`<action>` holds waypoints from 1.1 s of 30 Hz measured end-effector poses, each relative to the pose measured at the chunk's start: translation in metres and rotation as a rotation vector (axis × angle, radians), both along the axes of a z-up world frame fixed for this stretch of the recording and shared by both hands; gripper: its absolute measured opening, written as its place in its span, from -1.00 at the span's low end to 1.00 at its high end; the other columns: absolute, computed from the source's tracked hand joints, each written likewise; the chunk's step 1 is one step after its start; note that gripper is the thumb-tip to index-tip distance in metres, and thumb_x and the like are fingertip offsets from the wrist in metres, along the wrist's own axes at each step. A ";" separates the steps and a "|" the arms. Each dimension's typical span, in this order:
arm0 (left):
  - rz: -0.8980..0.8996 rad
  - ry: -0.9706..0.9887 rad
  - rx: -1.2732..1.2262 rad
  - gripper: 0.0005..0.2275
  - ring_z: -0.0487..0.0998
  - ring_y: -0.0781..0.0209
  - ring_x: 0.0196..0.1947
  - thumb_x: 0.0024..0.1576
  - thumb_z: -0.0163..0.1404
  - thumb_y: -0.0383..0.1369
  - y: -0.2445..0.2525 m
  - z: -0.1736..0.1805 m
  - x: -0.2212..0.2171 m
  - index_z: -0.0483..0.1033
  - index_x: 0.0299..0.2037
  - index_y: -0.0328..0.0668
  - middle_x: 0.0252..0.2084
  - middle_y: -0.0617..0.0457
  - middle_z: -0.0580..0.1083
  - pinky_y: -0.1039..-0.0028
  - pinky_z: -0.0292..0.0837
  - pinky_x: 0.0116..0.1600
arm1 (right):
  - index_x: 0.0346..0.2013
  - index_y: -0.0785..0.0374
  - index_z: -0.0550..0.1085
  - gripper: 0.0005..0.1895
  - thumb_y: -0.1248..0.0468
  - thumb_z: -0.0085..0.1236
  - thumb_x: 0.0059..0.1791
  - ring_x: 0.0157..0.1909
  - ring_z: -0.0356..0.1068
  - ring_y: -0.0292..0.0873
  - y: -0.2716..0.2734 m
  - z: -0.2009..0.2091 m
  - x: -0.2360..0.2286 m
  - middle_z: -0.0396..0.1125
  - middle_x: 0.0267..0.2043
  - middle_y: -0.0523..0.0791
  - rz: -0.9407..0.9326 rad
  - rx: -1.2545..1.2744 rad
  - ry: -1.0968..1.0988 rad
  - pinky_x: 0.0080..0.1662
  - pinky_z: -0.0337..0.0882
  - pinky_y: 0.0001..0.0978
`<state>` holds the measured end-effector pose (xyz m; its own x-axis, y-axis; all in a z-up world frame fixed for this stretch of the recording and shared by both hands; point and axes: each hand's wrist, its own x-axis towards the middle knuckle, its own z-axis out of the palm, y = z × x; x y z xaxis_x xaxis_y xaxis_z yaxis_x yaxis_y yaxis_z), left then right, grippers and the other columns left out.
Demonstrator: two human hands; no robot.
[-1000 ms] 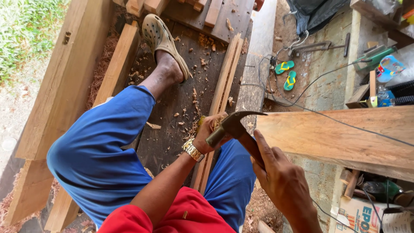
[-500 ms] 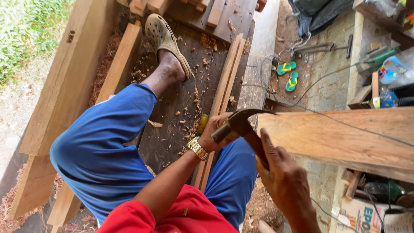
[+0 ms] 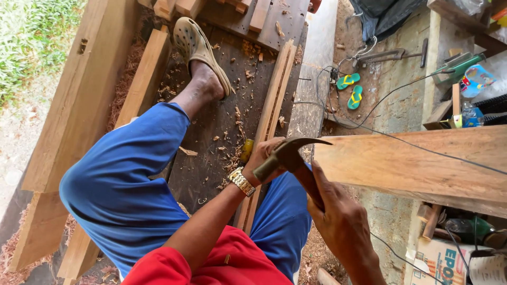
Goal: Shaping and assembling wooden joints using a hammer and chisel.
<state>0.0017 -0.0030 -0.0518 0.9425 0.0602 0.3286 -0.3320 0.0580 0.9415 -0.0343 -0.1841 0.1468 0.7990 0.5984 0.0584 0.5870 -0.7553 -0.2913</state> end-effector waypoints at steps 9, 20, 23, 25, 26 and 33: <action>0.187 0.391 -0.198 -0.81 0.50 0.42 -0.44 0.16 0.23 -0.28 0.049 0.008 0.024 0.58 -0.31 -0.23 -0.40 0.13 0.53 0.54 0.49 -0.34 | 0.38 0.23 0.30 -0.25 0.38 0.29 -0.11 -0.06 0.57 0.05 -0.025 -0.002 -0.018 0.46 -0.01 0.19 -0.150 0.311 -0.087 -0.16 0.53 -0.20; 0.054 0.235 0.004 -0.75 0.57 0.43 -0.33 0.15 0.22 -0.23 0.031 0.030 0.011 0.54 -0.24 -0.28 -0.32 0.12 0.60 0.50 0.58 -0.19 | 0.38 0.22 0.30 -0.25 0.38 0.31 -0.10 -0.11 0.58 -0.03 -0.028 -0.005 -0.022 0.48 -0.04 0.15 -0.200 0.334 -0.063 -0.17 0.52 -0.25; 0.067 0.252 0.013 -0.74 0.57 0.43 -0.34 0.15 0.22 -0.22 0.031 0.031 0.009 0.53 -0.23 -0.28 -0.32 0.11 0.60 0.50 0.58 -0.19 | 0.38 0.21 0.30 -0.26 0.39 0.30 -0.09 -0.10 0.58 -0.03 -0.027 -0.004 -0.023 0.48 -0.03 0.16 -0.185 0.334 -0.079 -0.17 0.52 -0.25; 0.070 0.257 0.010 -0.74 0.57 0.43 -0.34 0.14 0.22 -0.22 0.031 0.031 0.007 0.52 -0.22 -0.28 -0.32 0.11 0.60 0.50 0.58 -0.19 | 0.38 0.20 0.30 -0.27 0.39 0.30 -0.09 -0.08 0.58 -0.02 -0.025 -0.002 -0.024 0.48 -0.02 0.16 -0.178 0.331 -0.098 -0.16 0.53 -0.24; 0.077 0.247 -0.004 -0.73 0.58 0.42 -0.33 0.14 0.23 -0.22 0.031 0.030 0.006 0.53 -0.22 -0.28 -0.32 0.11 0.60 0.50 0.58 -0.19 | 0.37 0.20 0.31 -0.26 0.39 0.31 -0.10 -0.10 0.58 -0.02 -0.025 -0.002 -0.024 0.48 -0.04 0.16 -0.176 0.326 -0.094 -0.18 0.53 -0.23; 0.076 0.245 0.015 -0.73 0.62 0.41 -0.33 0.12 0.24 -0.19 0.028 0.030 -0.011 0.55 -0.24 -0.26 -0.32 0.11 0.61 0.51 0.61 -0.19 | 0.38 0.19 0.30 -0.25 0.39 0.31 -0.10 -0.13 0.59 0.00 -0.021 0.004 -0.025 0.48 -0.08 0.16 -0.166 0.312 -0.089 -0.21 0.53 -0.21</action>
